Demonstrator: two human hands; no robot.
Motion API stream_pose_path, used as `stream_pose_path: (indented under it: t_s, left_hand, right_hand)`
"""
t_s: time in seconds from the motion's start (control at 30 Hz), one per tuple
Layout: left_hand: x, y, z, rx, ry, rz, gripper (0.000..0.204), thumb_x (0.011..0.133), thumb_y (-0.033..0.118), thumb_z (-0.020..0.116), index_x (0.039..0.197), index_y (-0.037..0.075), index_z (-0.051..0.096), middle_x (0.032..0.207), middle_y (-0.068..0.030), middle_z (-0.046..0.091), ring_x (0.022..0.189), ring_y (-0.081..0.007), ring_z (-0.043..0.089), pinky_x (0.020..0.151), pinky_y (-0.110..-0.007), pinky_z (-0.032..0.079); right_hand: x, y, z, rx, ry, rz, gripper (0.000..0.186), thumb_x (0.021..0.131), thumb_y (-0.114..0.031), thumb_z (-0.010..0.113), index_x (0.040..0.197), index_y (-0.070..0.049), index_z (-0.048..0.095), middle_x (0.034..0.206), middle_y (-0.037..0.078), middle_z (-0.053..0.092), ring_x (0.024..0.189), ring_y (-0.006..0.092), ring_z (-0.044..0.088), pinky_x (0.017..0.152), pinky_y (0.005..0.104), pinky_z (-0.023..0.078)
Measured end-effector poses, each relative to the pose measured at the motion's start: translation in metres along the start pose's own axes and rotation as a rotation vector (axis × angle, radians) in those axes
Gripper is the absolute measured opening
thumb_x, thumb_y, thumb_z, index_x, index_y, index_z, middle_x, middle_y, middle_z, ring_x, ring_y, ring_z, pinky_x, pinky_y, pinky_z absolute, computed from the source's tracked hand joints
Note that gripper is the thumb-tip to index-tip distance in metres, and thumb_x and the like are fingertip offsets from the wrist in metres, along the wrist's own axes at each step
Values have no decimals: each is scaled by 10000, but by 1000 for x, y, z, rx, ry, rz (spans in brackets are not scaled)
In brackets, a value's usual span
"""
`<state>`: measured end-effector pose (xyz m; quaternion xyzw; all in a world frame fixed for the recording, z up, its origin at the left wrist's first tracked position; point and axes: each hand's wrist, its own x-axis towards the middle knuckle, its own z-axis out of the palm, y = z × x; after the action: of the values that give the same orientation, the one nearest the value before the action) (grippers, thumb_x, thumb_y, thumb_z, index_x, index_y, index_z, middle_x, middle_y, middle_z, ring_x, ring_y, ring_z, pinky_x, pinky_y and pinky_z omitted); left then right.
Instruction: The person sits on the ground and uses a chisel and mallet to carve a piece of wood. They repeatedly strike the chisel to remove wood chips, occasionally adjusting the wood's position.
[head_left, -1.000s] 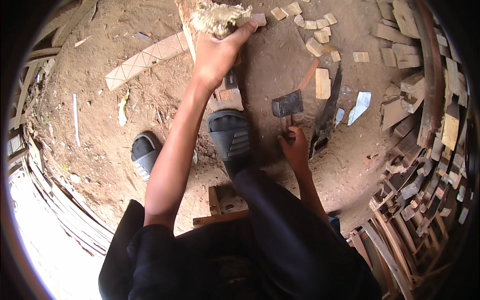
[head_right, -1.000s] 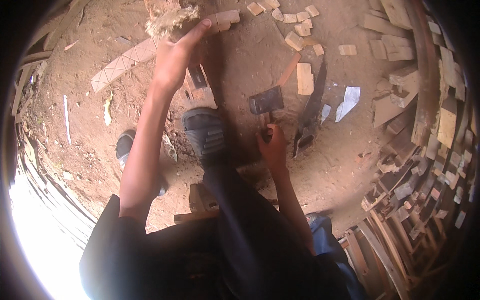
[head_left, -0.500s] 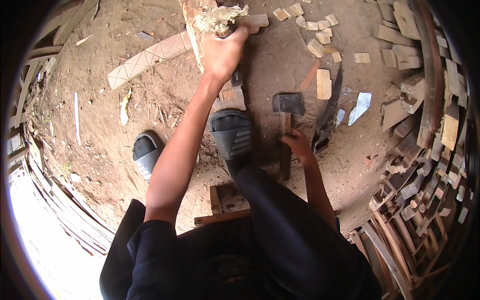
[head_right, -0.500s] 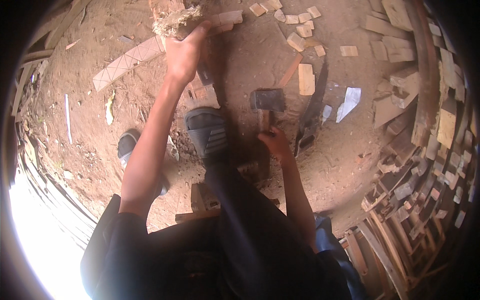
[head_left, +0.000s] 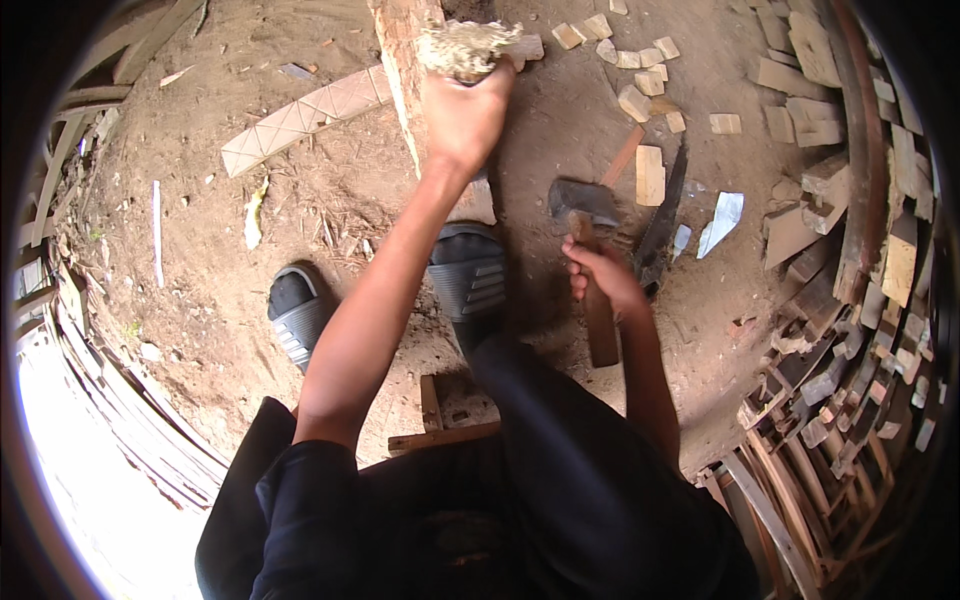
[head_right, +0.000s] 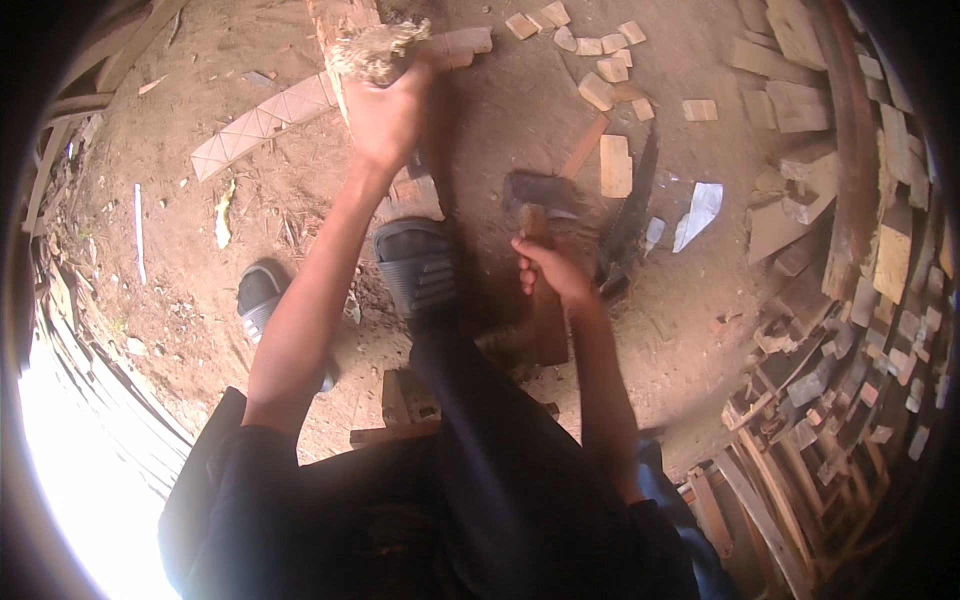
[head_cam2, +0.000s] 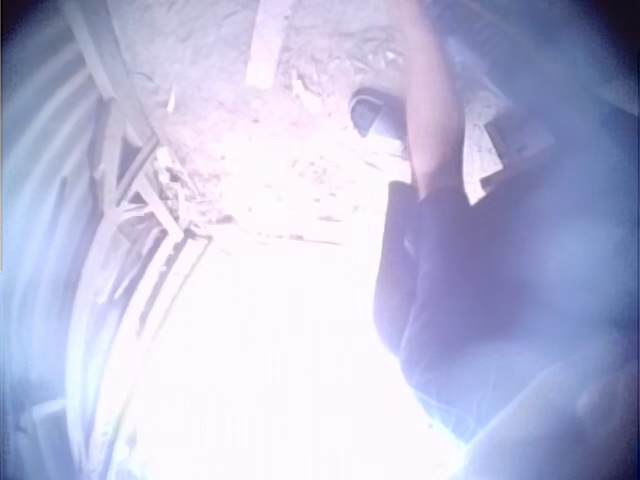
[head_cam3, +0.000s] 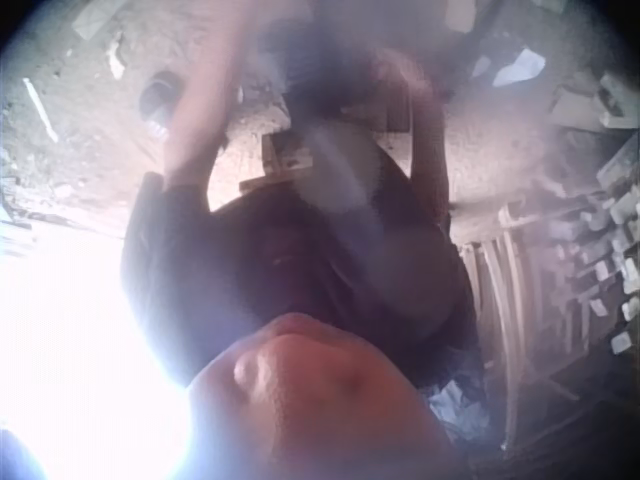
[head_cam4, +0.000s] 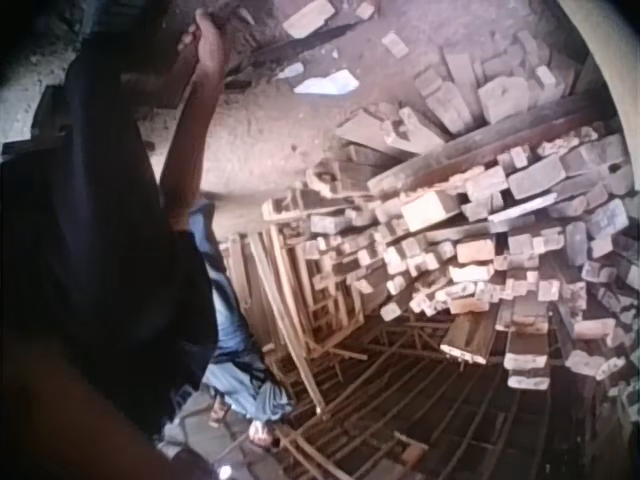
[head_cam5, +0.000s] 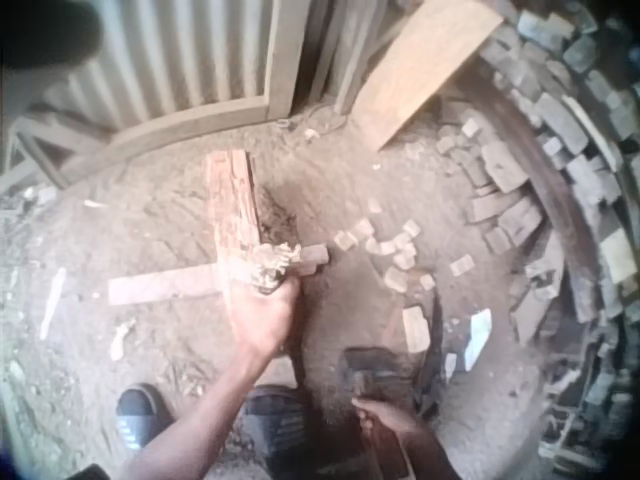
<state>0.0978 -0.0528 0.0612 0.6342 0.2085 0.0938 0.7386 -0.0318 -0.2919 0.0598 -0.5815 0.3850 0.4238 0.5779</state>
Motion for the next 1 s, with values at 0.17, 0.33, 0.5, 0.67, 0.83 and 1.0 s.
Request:
stream_pose_path:
  t_s: [0.17, 0.33, 0.5, 0.67, 0.83, 1.0]
  left_hand:
    - [2, -6, -3, -30, -117, -107, 125, 820, 103, 630, 783, -9, 674, 699, -6, 656, 622, -75, 559, 578, -281, 466]
    - [-3, -2, -2, -22, -141, -73, 125, 835, 102, 639, 852, -12, 687, 755, -10, 667, 682, -78, 572, 634, -274, 472]
    - [-2, -4, -7, 15, -128, -108, 162, 826, 105, 635, 704, -3, 643, 645, 9, 625, 570, -61, 527, 509, -271, 419]
    - [9, -17, -3, -119, -60, -99, 214, 799, 85, 619, 595, 34, 578, 572, 44, 536, 517, -49, 447, 479, -265, 364]
    - [11, -16, 0, -71, -106, -150, 272, 796, 101, 608, 546, 60, 509, 528, 63, 483, 484, -45, 393, 455, -275, 325]
    - [12, -21, 3, -64, -141, -137, 178, 810, 121, 669, 653, 59, 611, 565, 31, 539, 449, -51, 432, 407, -249, 322]
  right_hand:
    - [-38, -87, 22, -252, 116, -258, 445, 906, -215, 672, 1265, -35, 480, 709, -2, 557, 530, 71, 525, 462, 236, 471]
    - [-106, -176, 59, -382, 102, -747, 694, 917, -199, 650, 1487, -26, 294, 800, 45, 598, 569, 91, 555, 494, 238, 493]
    - [-150, -227, 121, -887, 22, -691, 610, 962, -154, 543, 1487, -2, 271, 868, 113, 610, 605, 129, 563, 537, 251, 505]
    - [-153, -253, 153, -1284, 5, -341, 669, 976, -187, 543, 1506, 19, 190, 811, 109, 622, 620, 132, 584, 574, 259, 531]
    - [-141, -246, 138, -1006, -48, -724, 666, 959, -120, 552, 1493, 49, 192, 759, 72, 602, 576, 113, 558, 523, 237, 523]
    - [-142, -243, 145, -1074, 163, -704, 658, 960, -108, 545, 1495, 43, 193, 794, 85, 605, 568, 123, 556, 531, 235, 528]
